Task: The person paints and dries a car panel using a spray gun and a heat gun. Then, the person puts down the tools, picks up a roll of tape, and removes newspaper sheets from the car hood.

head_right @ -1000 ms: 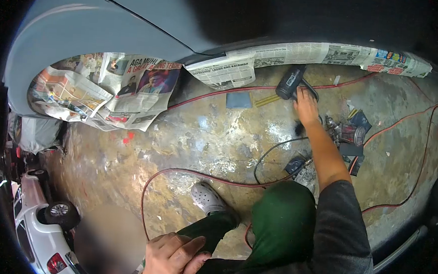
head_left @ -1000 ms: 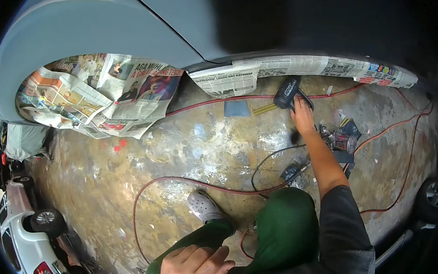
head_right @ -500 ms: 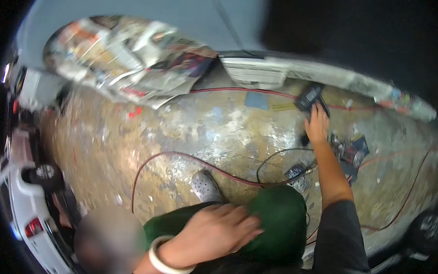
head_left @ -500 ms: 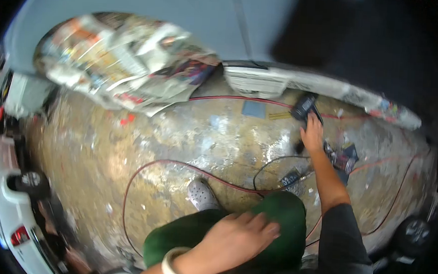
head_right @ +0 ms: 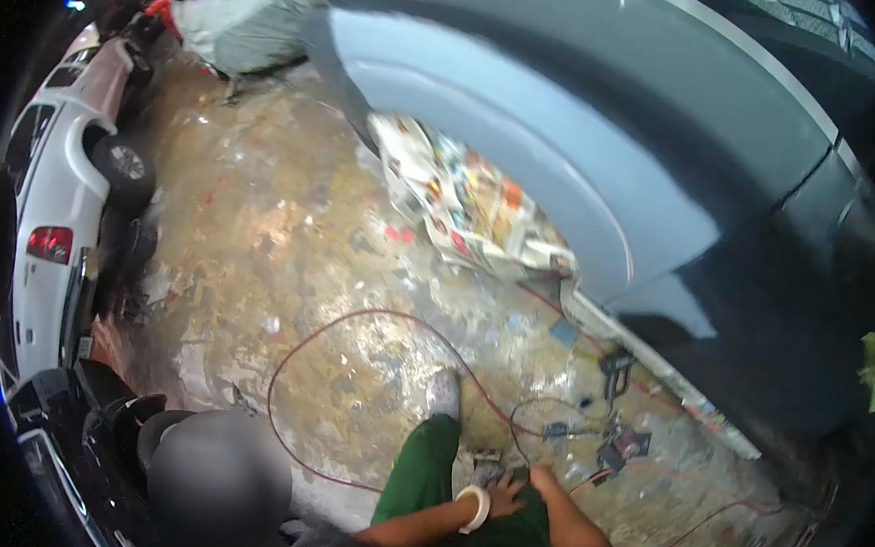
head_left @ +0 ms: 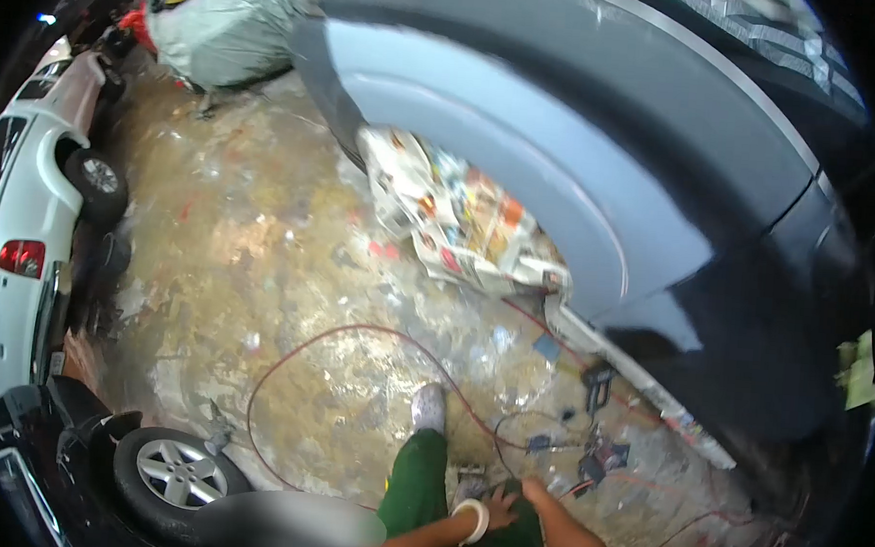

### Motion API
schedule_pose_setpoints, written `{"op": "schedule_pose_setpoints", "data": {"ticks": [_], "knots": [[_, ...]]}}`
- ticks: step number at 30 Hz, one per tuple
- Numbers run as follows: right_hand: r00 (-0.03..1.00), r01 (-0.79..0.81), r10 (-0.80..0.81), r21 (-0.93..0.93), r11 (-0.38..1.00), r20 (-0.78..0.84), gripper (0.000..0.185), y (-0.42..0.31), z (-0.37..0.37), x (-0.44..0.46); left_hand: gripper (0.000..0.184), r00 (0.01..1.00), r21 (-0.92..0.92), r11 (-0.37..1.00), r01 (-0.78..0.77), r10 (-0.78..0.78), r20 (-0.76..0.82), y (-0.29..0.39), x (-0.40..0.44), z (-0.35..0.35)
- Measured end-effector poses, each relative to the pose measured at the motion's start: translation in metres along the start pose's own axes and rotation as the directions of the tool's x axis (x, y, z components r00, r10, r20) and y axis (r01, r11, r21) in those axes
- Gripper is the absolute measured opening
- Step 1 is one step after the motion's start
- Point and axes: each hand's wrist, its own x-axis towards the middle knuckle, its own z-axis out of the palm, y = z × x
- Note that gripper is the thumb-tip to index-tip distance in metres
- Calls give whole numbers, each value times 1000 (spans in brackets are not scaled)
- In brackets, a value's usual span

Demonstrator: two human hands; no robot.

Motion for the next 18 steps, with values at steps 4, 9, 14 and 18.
{"op": "schedule_pose_setpoints", "data": {"ticks": [4, 9, 14, 18], "knots": [[943, -41, 193, -481, 876, 270, 59, -42, -8, -108, 55, 985, -595, 792, -134, 173, 7, 31, -92, 4], [847, -49, 343, -582, 812, 406, 73, -150, -71, -218, 54, 968, -423, 906, -31, -77, -237, -15, -164, 69], [964, 207, -51, -617, 759, 261, 66, -241, -88, -221, 52, 943, -441, 877, 188, -287, -170, -85, -314, 35], [889, 451, -402, -566, 690, 219, 62, -414, -103, -286, 50, 901, -278, 929, 242, -322, -292, -124, -404, 20]]}}
